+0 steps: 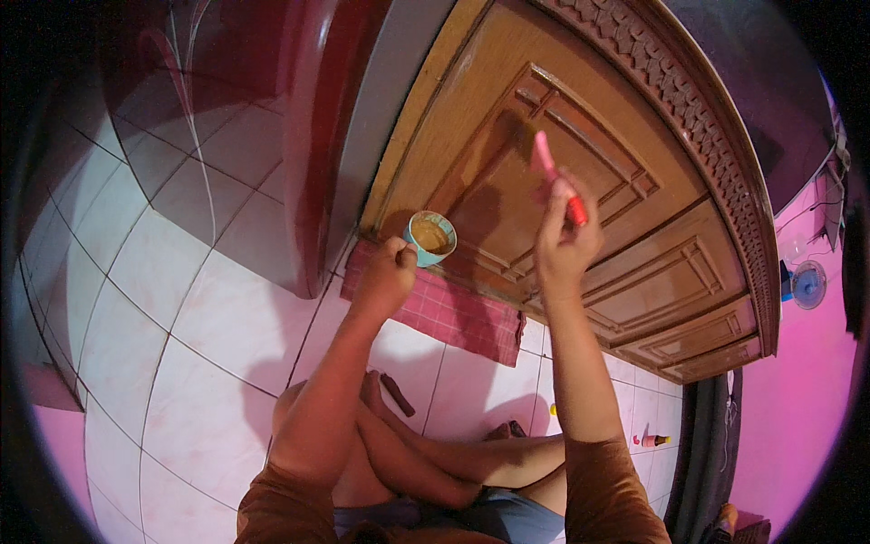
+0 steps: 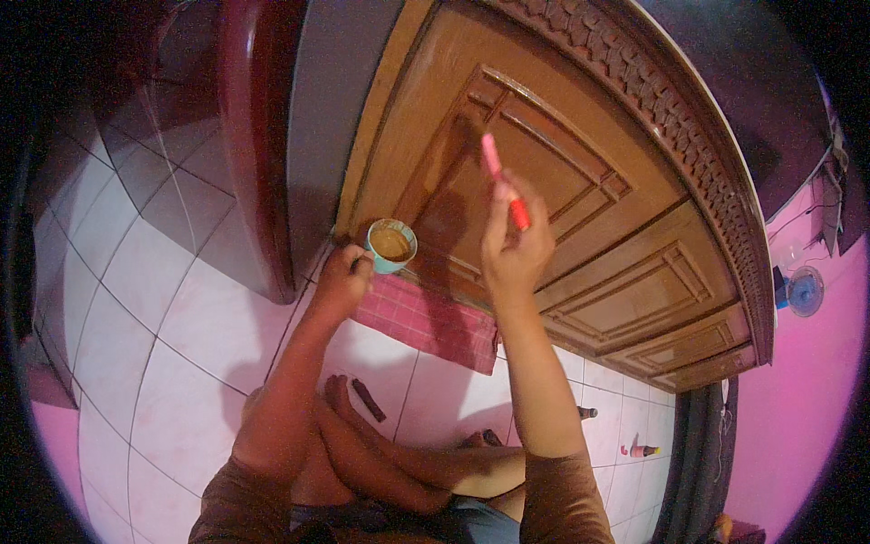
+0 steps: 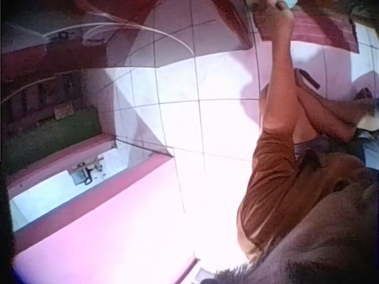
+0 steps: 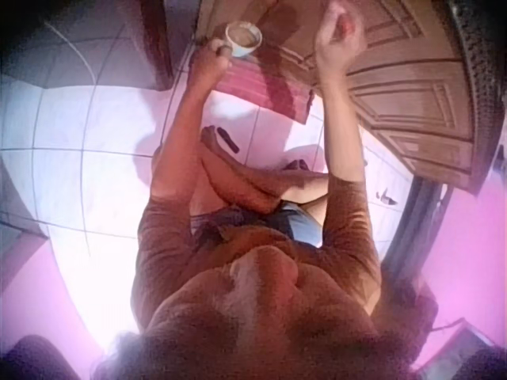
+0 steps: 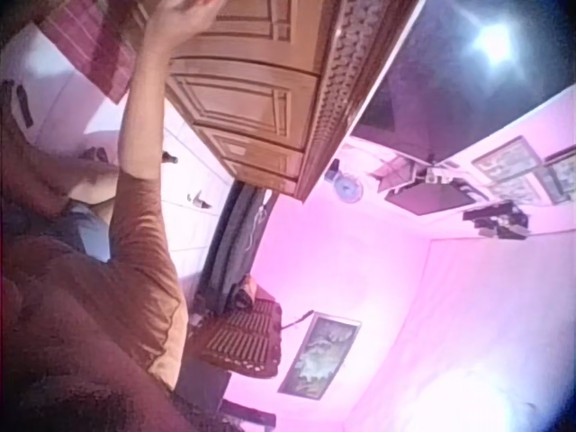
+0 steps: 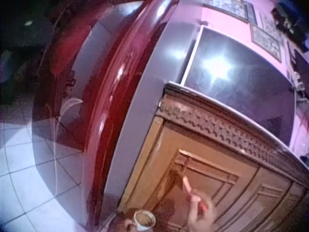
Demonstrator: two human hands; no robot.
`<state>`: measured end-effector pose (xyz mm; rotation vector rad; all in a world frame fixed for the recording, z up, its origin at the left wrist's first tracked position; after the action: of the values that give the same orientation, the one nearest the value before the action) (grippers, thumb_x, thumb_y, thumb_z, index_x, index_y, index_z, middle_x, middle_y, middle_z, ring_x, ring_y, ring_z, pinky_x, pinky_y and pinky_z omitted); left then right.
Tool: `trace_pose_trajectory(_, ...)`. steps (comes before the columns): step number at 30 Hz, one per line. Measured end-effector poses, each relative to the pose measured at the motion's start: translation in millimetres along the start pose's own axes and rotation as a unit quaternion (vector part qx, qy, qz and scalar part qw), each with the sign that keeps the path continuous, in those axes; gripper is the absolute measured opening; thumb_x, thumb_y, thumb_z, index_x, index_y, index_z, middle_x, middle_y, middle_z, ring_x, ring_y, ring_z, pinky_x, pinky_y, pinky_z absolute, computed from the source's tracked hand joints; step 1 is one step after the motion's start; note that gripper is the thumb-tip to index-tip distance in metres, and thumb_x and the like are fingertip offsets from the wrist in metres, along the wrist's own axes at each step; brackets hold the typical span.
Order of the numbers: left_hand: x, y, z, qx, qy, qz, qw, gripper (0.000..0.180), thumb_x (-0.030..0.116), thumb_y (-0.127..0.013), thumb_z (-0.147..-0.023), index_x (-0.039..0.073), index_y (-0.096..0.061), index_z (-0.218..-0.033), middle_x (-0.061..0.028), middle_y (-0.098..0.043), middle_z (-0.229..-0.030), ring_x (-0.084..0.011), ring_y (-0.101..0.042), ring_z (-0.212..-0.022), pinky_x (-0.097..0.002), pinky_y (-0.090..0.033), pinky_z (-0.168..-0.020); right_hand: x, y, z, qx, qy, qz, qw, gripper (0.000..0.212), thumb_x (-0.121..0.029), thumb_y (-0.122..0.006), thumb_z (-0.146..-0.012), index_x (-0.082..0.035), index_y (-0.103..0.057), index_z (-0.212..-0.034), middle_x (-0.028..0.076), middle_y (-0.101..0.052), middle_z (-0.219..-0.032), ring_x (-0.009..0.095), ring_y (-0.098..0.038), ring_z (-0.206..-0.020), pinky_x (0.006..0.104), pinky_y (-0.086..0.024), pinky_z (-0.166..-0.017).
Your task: The person paints a wooden cabinet using a brush dipped into a container, applying the paint to the front panels and decorative trim.
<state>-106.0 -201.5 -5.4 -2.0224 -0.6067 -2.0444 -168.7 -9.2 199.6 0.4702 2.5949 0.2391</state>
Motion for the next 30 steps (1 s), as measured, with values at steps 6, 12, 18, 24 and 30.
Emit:
trace_pose_trajectory(6, 6.7, -3.8, 3.3, -0.019, -0.010, -0.012, 1.000, 0.030, 0.031, -0.050, -0.098, 0.002, -0.059, -0.102, -0.0270, -0.065, -0.100, -0.0459, -0.061, -0.099, -0.0487, -0.048, -0.083, 27.2, -17.2, 45.5, -0.096, -0.046, 0.044, 0.993, 0.017, -0.012, -0.065, -0.094, 0.000, -0.067, -0.106, 0.014, -0.072, -0.100, 0.020, -0.070, -0.089, 0.0312, -0.054, -0.079)
trace_pose_trajectory(12, 4.7, -1.4, 4.7, -0.017, -0.010, -0.012, 1.000, 0.029, 0.030, -0.049, -0.098, 0.002, -0.058, -0.100, -0.0275, -0.064, -0.102, -0.0453, -0.061, -0.099, -0.0481, -0.048, -0.083, 7.0, -14.2, -21.2, -0.005, 0.014, -0.014, 1.000, 0.019, -0.013, -0.066, -0.094, 0.001, -0.067, -0.107, 0.014, -0.072, -0.099, 0.019, -0.070, -0.088, 0.0293, -0.055, -0.076)
trace_pose_trajectory(18, 7.0, 2.5, 6.7, -0.015, -0.017, -0.007, 1.000, 0.029, 0.030, -0.049, -0.098, 0.002, -0.057, -0.100, -0.0260, -0.064, -0.100, -0.0446, -0.061, -0.098, -0.0475, -0.048, -0.084, -1.5, -10.4, -14.4, 0.029, 0.018, -0.023, 0.999, 0.019, -0.014, -0.066, -0.095, 0.001, -0.067, -0.107, 0.015, -0.071, -0.100, 0.020, -0.069, -0.089, 0.0302, -0.055, -0.078)
trace_pose_trajectory(24, 11.6, -0.8, 7.2, -0.021, 0.004, -0.004, 1.000, 0.029, 0.031, -0.050, -0.098, 0.004, -0.058, -0.101, -0.0243, -0.065, -0.099, -0.0421, -0.063, -0.096, -0.0468, -0.049, -0.081, 23.0, -16.4, 32.1, -0.028, -0.018, 0.025, 0.999, 0.018, -0.013, -0.065, -0.095, 0.001, -0.067, -0.106, 0.015, -0.071, -0.100, 0.020, -0.069, -0.087, 0.0310, -0.054, -0.080)
trace_pose_trajectory(30, 9.4, 0.5, 4.4, 0.007, -0.041, -0.010, 0.999, 0.021, 0.020, -0.051, -0.099, 0.002, -0.057, -0.091, -0.0060, -0.059, -0.074, -0.0150, -0.058, -0.062, -0.0325, -0.047, -0.059, -1.4, -2.1, -4.7, 0.059, -0.013, -0.028, 0.998, 0.016, -0.008, -0.062, -0.096, 0.002, -0.067, -0.107, 0.013, -0.070, -0.099, 0.019, -0.068, -0.086, 0.0298, -0.054, -0.078)
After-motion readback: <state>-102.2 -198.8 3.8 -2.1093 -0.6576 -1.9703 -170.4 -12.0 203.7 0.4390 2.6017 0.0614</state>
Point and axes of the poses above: each hand's wrist, its own z-axis away from the middle knuckle, its own y-axis out of the back of the hand, x = y × z, the point moved 6 cm from there along -z, towards the middle knuckle
